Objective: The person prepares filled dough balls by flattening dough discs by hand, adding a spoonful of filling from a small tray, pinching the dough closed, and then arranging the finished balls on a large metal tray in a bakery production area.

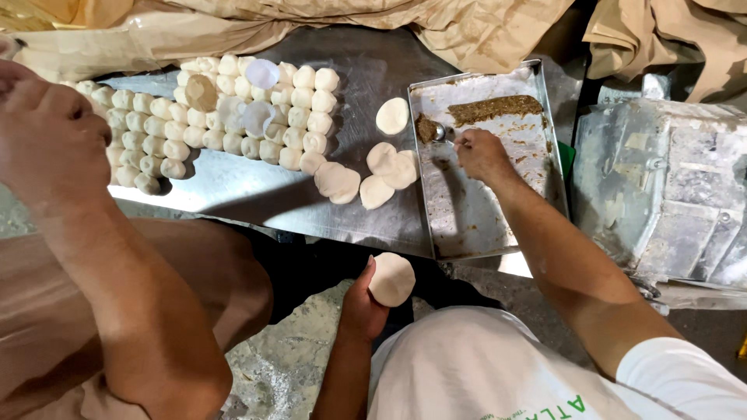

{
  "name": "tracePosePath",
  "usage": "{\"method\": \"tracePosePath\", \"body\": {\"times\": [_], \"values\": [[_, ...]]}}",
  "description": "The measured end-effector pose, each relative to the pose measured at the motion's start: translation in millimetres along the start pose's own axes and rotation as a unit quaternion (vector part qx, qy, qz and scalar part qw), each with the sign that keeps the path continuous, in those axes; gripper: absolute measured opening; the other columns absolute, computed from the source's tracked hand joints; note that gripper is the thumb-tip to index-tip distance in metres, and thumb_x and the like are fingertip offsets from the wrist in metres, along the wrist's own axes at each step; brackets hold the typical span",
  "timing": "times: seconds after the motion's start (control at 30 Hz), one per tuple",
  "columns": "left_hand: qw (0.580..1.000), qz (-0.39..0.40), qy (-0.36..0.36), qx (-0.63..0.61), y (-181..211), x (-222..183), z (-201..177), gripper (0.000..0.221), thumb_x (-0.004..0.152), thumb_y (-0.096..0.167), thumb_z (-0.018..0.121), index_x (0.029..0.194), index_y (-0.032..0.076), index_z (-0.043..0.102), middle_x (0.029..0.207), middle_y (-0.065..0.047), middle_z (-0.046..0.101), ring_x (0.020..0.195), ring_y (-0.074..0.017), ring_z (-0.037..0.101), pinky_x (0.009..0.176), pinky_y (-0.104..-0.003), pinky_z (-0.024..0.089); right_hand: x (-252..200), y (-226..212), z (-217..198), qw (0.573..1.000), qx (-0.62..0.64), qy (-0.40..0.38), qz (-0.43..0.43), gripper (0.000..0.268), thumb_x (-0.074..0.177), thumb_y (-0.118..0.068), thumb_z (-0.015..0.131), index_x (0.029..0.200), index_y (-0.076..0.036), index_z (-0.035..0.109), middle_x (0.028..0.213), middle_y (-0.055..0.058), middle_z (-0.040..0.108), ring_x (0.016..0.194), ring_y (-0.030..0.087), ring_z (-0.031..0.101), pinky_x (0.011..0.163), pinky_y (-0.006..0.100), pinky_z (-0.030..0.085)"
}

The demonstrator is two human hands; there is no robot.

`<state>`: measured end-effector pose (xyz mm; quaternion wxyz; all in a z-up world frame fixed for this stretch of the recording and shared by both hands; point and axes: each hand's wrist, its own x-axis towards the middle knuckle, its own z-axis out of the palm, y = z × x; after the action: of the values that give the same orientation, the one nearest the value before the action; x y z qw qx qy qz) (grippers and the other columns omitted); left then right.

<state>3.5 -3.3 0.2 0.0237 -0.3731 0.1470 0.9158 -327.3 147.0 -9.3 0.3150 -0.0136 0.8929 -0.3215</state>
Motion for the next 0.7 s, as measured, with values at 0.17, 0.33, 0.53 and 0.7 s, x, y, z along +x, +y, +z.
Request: {"method": "tracePosePath", "body": {"times": [0.17, 0.33, 0.53, 0.7], "values": [[0.993, 0.069, -0.009, 0.096, -1.7, 5.9, -9.9, 0.045, 0.102, 0.026, 0.057, 0.135, -0.005, 0.057, 0.127, -0.015, 0.067, 0.114, -0.0252, 0.067, 0.100, -0.040, 0.052, 11.8, 18.0, 19.2, 0.990, 0.126, 0.012, -0.068, 0.017, 0.101, -0.012, 0.060, 0.112, -0.005, 0.071, 0.096, 0.009, 0.072, 0.080, 0.016, 0.064, 0.075, 0.033, 0.054], [0.992, 0.088, 0.044, 0.079, 7.6, 36.4, -9.4, 0.046, 0.100, 0.025, 0.059, 0.136, -0.003, 0.056, 0.128, -0.016, 0.067, 0.116, -0.0292, 0.066, 0.100, -0.044, 0.052, -17.8, 21.4, 7.4, 0.978, 0.207, 0.007, 0.008, 0.017, 0.101, -0.015, 0.060, 0.112, -0.009, 0.072, 0.094, 0.005, 0.069, 0.079, 0.011, 0.061, 0.072, 0.030, 0.051], [0.995, 0.088, -0.022, 0.033, 32.1, 57.5, 39.8, 0.061, 0.104, 0.049, 0.043, 0.140, 0.001, 0.053, 0.137, -0.012, 0.065, 0.126, -0.0280, 0.061, 0.110, -0.046, 0.045, -72.5, 41.8, -9.6, 0.968, 0.214, -0.025, -0.132, 0.013, 0.101, -0.006, 0.061, 0.106, -0.008, 0.073, 0.084, 0.006, 0.068, 0.070, 0.014, 0.060, 0.064, 0.031, 0.050], [0.990, 0.064, -0.129, -0.001, 39.8, 58.2, 77.7, 0.065, 0.103, 0.056, 0.038, 0.140, 0.005, 0.053, 0.135, -0.010, 0.065, 0.123, -0.0261, 0.063, 0.105, -0.044, 0.048, -137.9, 35.4, -16.5, 0.976, 0.067, -0.055, -0.198, 0.014, 0.097, -0.013, 0.066, 0.108, -0.012, 0.075, 0.086, 0.003, 0.077, 0.077, 0.014, 0.071, 0.072, 0.031, 0.060]]}}
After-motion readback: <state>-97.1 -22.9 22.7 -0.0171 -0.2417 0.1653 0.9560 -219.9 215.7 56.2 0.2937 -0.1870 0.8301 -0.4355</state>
